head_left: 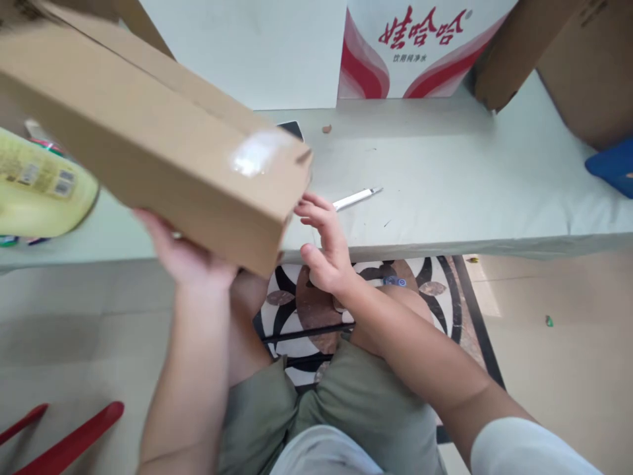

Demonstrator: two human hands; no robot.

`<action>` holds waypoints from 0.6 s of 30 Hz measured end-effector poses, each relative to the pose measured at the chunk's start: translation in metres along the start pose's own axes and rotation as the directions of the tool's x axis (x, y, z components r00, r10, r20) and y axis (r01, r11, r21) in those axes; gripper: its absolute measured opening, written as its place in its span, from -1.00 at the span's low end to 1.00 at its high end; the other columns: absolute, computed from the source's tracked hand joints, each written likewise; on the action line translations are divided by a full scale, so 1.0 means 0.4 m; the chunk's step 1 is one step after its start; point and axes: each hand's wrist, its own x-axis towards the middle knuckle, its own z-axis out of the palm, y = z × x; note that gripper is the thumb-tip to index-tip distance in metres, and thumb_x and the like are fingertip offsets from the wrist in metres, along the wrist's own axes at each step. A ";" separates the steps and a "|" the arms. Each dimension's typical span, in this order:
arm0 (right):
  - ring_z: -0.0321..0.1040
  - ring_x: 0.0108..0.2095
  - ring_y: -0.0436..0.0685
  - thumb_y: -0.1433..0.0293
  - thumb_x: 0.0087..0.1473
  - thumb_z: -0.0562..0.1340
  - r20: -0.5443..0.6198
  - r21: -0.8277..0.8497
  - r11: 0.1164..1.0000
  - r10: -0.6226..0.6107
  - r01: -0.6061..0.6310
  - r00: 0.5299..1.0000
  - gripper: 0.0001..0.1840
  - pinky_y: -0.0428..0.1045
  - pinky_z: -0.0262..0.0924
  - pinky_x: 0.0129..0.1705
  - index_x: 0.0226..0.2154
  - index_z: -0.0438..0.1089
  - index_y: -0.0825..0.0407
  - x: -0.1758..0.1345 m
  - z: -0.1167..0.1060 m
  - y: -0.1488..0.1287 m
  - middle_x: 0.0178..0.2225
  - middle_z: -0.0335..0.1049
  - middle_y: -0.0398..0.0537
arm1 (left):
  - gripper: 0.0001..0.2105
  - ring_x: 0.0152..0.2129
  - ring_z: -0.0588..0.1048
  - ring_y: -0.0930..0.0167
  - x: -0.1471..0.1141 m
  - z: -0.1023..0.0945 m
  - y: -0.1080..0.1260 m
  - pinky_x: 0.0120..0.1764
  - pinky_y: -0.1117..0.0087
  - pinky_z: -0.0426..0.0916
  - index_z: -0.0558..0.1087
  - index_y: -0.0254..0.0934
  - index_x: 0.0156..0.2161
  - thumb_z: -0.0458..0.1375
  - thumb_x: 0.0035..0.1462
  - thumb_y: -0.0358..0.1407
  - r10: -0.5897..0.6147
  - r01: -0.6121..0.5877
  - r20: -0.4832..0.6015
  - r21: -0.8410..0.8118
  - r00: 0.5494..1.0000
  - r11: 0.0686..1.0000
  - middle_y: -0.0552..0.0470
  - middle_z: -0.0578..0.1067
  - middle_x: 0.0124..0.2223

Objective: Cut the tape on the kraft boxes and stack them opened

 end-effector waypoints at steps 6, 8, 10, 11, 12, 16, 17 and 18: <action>0.36 0.13 0.25 -0.10 0.32 -0.10 -0.095 -0.114 0.985 0.121 -0.131 0.988 -0.28 0.18 0.34 0.05 0.40 -0.12 -0.19 -0.003 -0.018 0.033 0.27 0.20 0.13 | -0.50 0.32 0.36 0.07 -0.005 -0.080 -0.091 0.21 0.04 0.45 0.54 -0.14 0.01 0.18 0.21 0.20 -0.323 0.315 -0.067 -0.101 0.944 0.944 -0.08 0.61 0.12; 0.41 -0.03 0.21 -0.13 0.30 -0.12 -0.111 -0.119 0.979 0.151 -0.164 0.982 -0.24 0.16 0.35 -0.05 0.41 -0.14 -0.19 0.000 -0.020 0.040 0.27 0.19 0.14 | -0.52 0.29 0.40 0.08 -0.011 -0.110 -0.087 0.18 0.08 0.48 0.54 -0.14 0.02 0.20 0.21 0.17 -0.324 0.315 -0.099 -0.097 0.941 0.944 -0.09 0.62 0.11; 0.39 -0.08 0.20 -0.13 0.29 -0.11 -0.120 -0.095 0.984 0.141 -0.152 0.983 -0.27 0.16 0.36 -0.08 0.38 -0.09 -0.19 0.004 -0.020 0.037 0.22 0.23 0.12 | -0.55 0.25 0.44 0.11 -0.021 -0.132 -0.080 0.15 0.14 0.50 0.55 -0.15 0.02 0.25 0.20 0.12 -0.329 0.322 -0.144 -0.070 0.933 0.944 -0.06 0.63 0.08; 0.38 -0.04 0.22 -0.12 0.29 -0.09 -0.123 -0.087 0.988 0.113 -0.124 0.986 -0.31 0.17 0.36 -0.05 0.34 -0.02 -0.18 0.006 -0.020 0.034 0.17 0.25 0.10 | -0.57 0.24 0.46 0.13 -0.026 -0.139 -0.077 0.14 0.17 0.51 0.55 -0.15 0.02 0.27 0.20 0.08 -0.334 0.331 -0.178 -0.048 0.926 0.942 -0.05 0.64 0.07; 0.36 0.03 0.25 -0.11 0.29 -0.07 -0.124 -0.086 0.992 0.078 -0.089 0.989 -0.37 0.19 0.35 0.01 0.27 0.07 -0.18 0.008 -0.019 0.028 0.13 0.27 0.08 | -0.60 0.22 0.47 0.16 -0.031 -0.142 -0.075 0.13 0.21 0.52 0.56 -0.16 0.01 0.29 0.20 0.05 -0.340 0.344 -0.219 -0.024 0.914 0.939 -0.04 0.64 0.06; 0.29 0.21 0.28 -0.05 0.31 -0.02 -0.133 -0.013 1.000 0.005 -0.007 0.991 -0.61 0.29 0.27 0.19 -0.09 0.21 -0.13 0.014 -0.017 0.007 0.13 0.26 0.06 | -0.58 0.17 0.52 0.14 -0.046 -0.128 -0.081 0.09 0.17 0.55 0.57 -0.21 0.02 0.22 0.26 0.07 -0.406 0.434 -0.297 0.032 0.864 0.901 -0.09 0.62 0.11; 0.29 0.22 0.29 -0.03 0.32 -0.01 -0.134 0.019 1.000 0.019 -0.016 0.991 -0.64 0.31 0.26 0.21 -0.13 0.20 -0.12 0.014 -0.017 0.003 0.16 0.27 0.06 | -0.56 0.16 0.52 0.12 -0.048 -0.121 -0.086 0.09 0.13 0.55 0.57 -0.22 0.03 0.22 0.26 0.08 -0.412 0.441 -0.291 0.041 0.864 0.896 -0.11 0.61 0.12; 0.29 0.23 0.29 0.00 0.32 0.01 -0.137 0.046 0.998 0.039 -0.033 0.990 -0.68 0.32 0.25 0.21 -0.15 0.20 -0.12 0.014 -0.018 -0.001 0.18 0.28 0.06 | -0.55 0.16 0.53 0.10 -0.049 -0.114 -0.093 0.10 0.10 0.55 0.56 -0.23 0.03 0.23 0.24 0.08 -0.405 0.436 -0.283 0.057 0.870 0.898 -0.14 0.61 0.13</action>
